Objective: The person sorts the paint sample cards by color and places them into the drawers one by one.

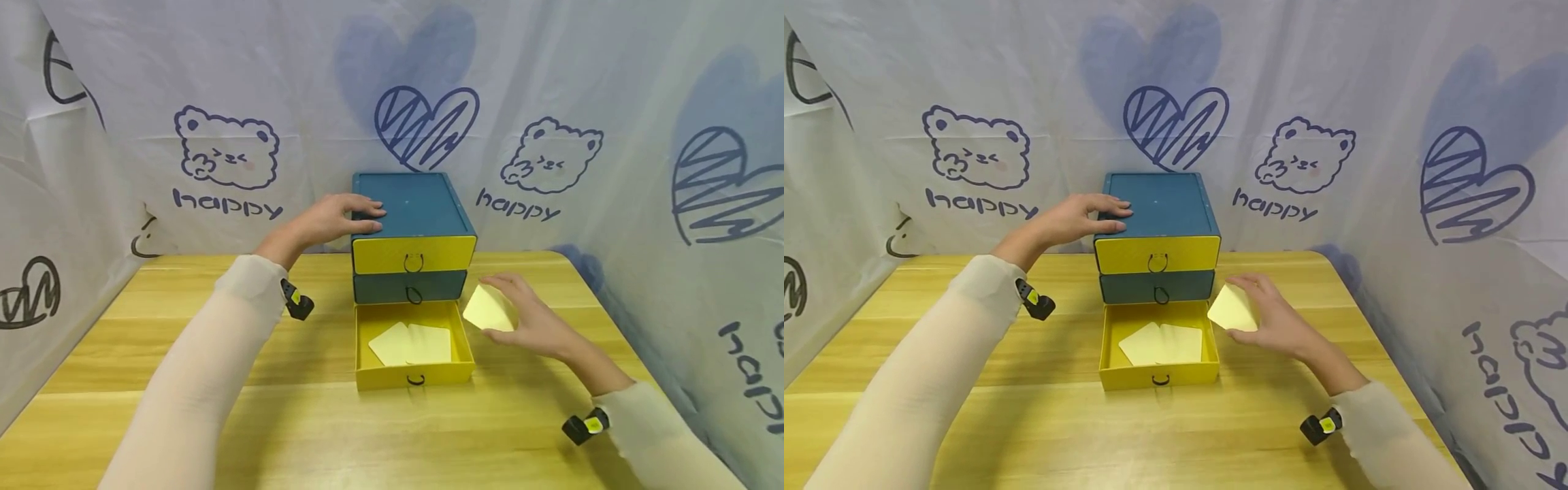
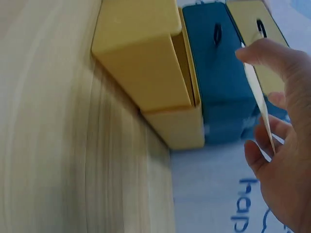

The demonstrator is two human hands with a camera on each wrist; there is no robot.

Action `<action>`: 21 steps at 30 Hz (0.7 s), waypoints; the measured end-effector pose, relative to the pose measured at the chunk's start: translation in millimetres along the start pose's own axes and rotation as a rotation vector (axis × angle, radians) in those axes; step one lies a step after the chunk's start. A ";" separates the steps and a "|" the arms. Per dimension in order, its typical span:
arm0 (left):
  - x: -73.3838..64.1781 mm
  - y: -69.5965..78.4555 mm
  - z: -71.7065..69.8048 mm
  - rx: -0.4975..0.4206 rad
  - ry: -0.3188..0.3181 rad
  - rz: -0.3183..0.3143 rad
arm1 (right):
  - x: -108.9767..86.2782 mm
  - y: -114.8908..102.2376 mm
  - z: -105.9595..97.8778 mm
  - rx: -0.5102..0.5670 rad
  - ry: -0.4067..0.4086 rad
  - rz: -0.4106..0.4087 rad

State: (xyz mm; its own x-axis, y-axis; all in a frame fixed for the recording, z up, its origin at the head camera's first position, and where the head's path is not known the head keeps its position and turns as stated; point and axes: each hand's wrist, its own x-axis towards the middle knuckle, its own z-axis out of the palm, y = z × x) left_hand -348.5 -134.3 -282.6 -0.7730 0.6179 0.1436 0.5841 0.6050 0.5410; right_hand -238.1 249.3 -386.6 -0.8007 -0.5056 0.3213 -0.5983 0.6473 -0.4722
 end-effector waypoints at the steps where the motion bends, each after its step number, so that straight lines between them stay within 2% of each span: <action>1: 0.3 0.0 -0.3 0.002 0.002 -0.001 | 1.5 -3.1 1.8 0.011 -0.016 -0.022; 6: 0.6 1.4 -0.7 0.012 -0.004 -0.008 | 10.6 -19.3 14.2 0.046 -0.142 -0.061; 11: -0.3 0.7 -1.3 0.017 -0.002 -0.014 | 27.4 -35.9 33.4 -0.001 -0.307 -0.079; 14: -0.5 0.2 -1.0 0.017 0.003 -0.021 | 38.2 -44.3 47.4 -0.019 -0.378 -0.105; 17: -0.4 -0.3 -0.4 0.013 0.007 -0.023 | 47.8 -51.9 60.7 -0.013 -0.401 -0.110; 21: -0.3 -1.0 0.2 0.011 0.009 -0.018 | 57.0 -60.6 75.4 -0.050 -0.366 -0.071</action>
State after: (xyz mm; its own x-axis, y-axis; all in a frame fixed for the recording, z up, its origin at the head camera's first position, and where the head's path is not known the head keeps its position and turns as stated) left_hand -348.9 -135.0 -283.3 -0.7858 0.6022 0.1412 0.5726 0.6219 0.5342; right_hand -245.2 138.2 -401.6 -0.6984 -0.7150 0.0334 -0.6602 0.6254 -0.4160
